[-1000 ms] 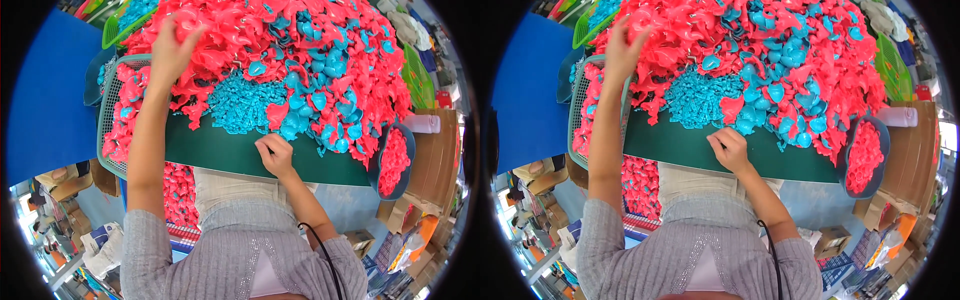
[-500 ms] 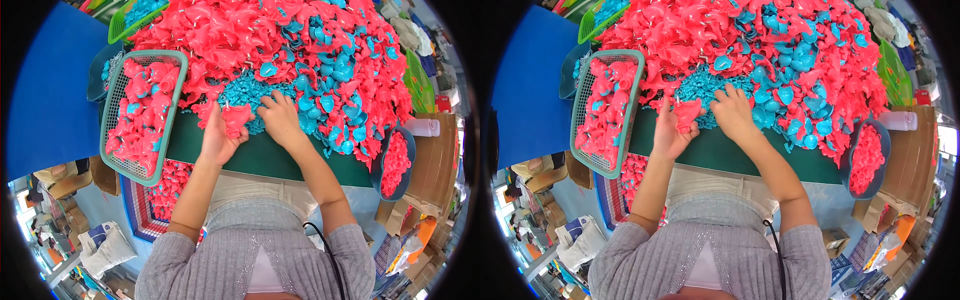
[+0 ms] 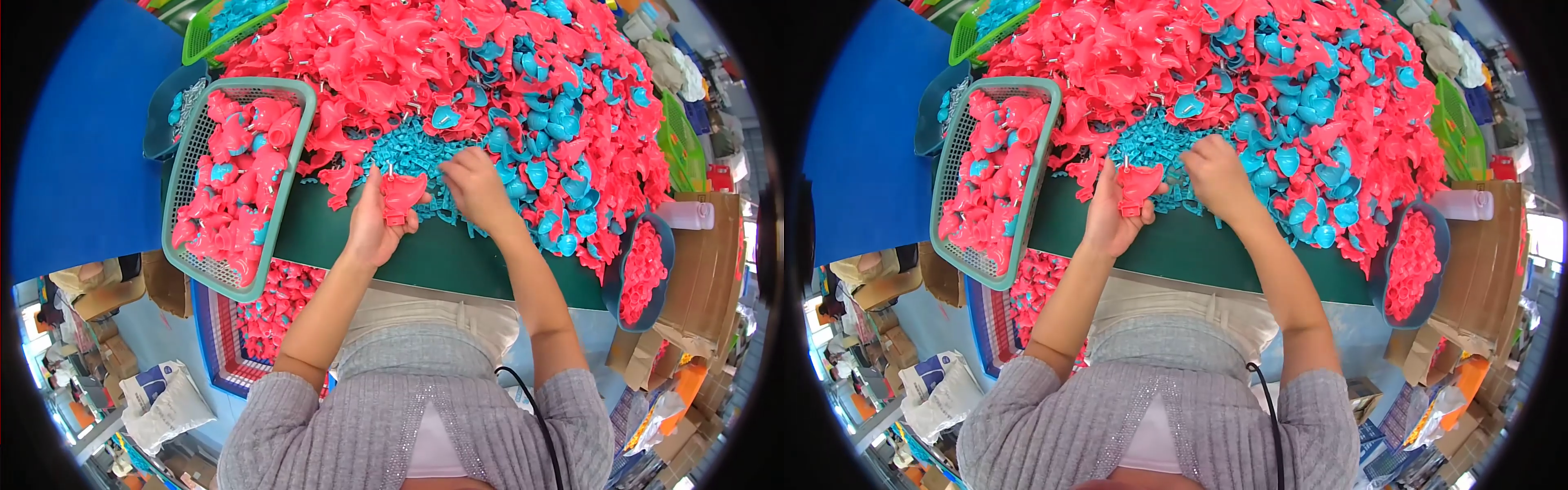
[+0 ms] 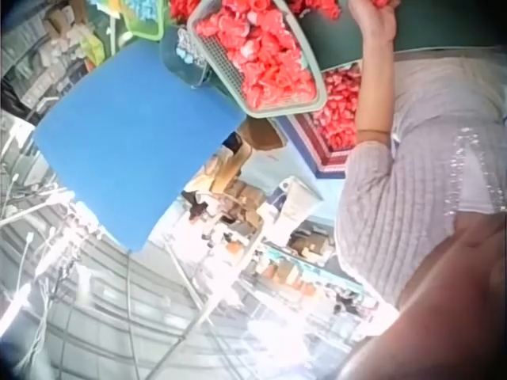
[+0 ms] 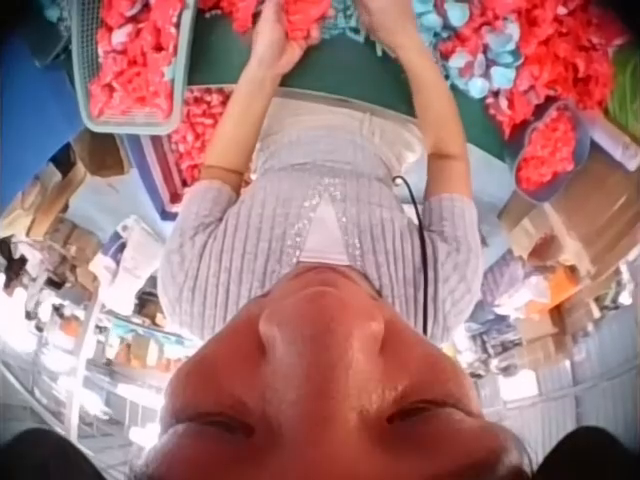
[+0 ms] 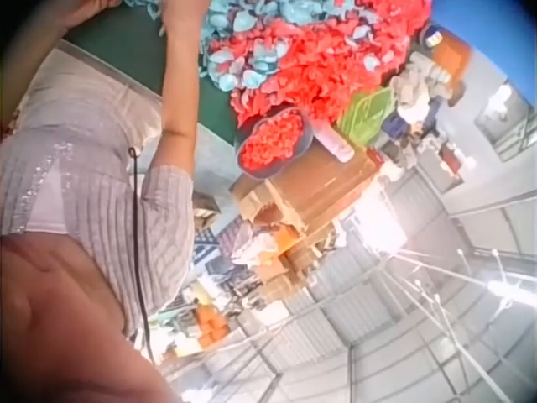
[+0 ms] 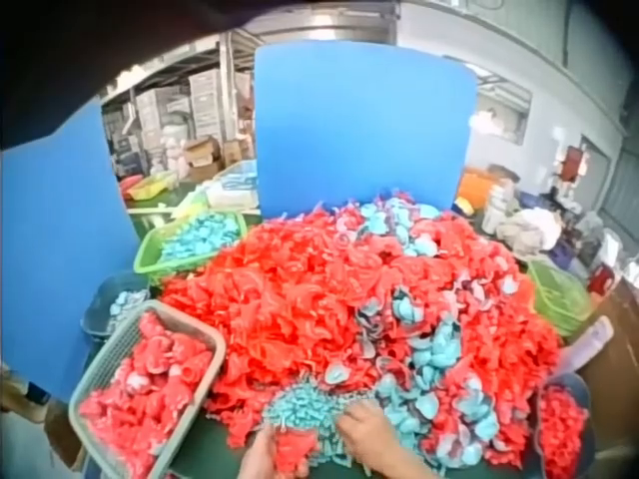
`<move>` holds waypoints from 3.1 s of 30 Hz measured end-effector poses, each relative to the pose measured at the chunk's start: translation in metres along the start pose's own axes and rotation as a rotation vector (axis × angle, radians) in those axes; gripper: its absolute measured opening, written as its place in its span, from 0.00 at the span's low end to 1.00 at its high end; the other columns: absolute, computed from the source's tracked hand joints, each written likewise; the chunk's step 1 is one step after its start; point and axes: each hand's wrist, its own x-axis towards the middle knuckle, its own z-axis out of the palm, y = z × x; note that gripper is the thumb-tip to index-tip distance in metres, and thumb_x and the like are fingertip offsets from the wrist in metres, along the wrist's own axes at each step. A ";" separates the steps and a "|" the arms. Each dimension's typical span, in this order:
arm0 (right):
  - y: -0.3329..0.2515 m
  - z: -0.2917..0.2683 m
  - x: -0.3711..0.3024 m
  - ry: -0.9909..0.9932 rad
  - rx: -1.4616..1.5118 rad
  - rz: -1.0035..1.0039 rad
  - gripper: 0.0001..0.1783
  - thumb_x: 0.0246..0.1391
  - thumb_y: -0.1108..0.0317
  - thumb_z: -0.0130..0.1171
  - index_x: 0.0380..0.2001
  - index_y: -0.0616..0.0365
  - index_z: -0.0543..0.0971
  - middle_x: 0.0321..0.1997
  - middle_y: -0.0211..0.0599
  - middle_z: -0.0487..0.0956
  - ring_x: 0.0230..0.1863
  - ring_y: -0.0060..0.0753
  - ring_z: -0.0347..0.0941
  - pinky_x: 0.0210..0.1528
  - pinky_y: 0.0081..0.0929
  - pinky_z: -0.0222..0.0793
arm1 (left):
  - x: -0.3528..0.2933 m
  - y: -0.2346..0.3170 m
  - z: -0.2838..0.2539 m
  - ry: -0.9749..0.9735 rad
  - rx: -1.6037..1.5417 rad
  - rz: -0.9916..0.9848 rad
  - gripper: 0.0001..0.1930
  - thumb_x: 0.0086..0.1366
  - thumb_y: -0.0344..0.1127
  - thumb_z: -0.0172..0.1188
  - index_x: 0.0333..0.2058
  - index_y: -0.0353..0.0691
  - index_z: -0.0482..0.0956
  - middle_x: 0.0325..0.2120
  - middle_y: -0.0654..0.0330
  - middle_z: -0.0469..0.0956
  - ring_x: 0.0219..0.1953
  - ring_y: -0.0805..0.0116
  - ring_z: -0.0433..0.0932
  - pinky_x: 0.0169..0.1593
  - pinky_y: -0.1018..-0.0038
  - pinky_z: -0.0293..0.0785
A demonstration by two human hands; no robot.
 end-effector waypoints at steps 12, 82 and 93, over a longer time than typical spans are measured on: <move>-0.053 -0.044 -0.016 0.333 0.258 0.071 0.13 0.38 0.79 0.66 0.31 0.59 0.81 0.29 0.35 0.73 0.36 0.39 0.69 0.38 0.32 0.66 | -0.018 -0.030 0.044 -0.011 0.228 0.104 0.24 0.72 0.54 0.36 0.38 0.37 0.70 0.22 0.59 0.75 0.13 0.68 0.71 0.16 0.75 0.68; 0.041 -0.004 0.058 0.066 -0.301 0.085 0.08 0.44 0.67 0.64 0.30 0.56 0.79 0.33 0.32 0.73 0.38 0.37 0.70 0.38 0.35 0.63 | 0.005 -0.021 0.001 0.048 -0.020 0.048 0.29 0.72 0.56 0.31 0.47 0.36 0.71 0.35 0.52 0.79 0.27 0.69 0.76 0.32 0.71 0.74; 0.032 -0.003 0.058 -0.033 -0.500 0.040 0.11 0.43 0.63 0.65 0.31 0.52 0.79 0.38 0.31 0.75 0.43 0.36 0.71 0.41 0.36 0.63 | 0.002 -0.021 0.001 0.030 -0.008 0.053 0.30 0.72 0.56 0.31 0.46 0.34 0.72 0.34 0.53 0.79 0.26 0.69 0.76 0.31 0.72 0.73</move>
